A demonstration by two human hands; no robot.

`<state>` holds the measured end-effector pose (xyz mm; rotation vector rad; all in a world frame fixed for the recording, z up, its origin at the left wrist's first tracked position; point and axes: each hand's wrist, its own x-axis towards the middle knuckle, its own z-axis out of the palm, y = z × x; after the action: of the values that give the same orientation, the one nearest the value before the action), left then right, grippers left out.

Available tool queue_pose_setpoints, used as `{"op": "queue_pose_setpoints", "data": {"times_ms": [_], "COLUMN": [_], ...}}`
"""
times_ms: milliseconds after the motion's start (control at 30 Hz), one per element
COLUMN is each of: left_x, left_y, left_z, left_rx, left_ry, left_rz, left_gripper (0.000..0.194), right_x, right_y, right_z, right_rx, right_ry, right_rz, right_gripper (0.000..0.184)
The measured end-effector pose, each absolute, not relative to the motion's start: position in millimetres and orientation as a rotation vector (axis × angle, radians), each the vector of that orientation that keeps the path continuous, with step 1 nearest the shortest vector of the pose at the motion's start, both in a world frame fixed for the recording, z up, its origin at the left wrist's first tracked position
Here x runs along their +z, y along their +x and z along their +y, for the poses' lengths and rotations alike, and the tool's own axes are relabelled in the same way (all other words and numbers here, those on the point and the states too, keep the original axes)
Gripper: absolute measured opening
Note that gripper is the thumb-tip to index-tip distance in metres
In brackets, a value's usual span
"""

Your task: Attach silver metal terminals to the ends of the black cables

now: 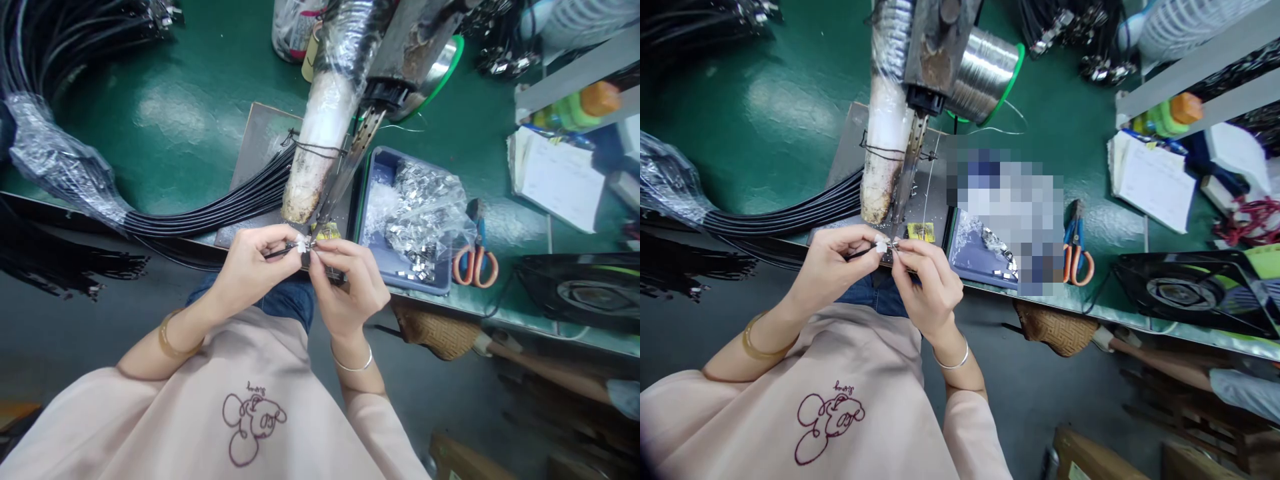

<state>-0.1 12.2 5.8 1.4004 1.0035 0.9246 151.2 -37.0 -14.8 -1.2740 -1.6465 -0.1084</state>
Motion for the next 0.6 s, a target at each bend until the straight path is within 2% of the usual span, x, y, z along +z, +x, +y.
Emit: {"op": "queue_pose_setpoints", "data": {"times_ms": [600], "left_x": [8.3], "left_y": [-1.6], "left_z": [16.1], "left_rx": [0.885], "left_ry": [1.353], "left_rz": [0.94], "left_gripper": [0.012], "right_x": [-10.7], "right_y": [150.2], "right_z": [-39.9], "right_rx": [-0.153], "right_ry": [-1.269], "right_rz": [-1.684], "right_gripper": [0.021]}}
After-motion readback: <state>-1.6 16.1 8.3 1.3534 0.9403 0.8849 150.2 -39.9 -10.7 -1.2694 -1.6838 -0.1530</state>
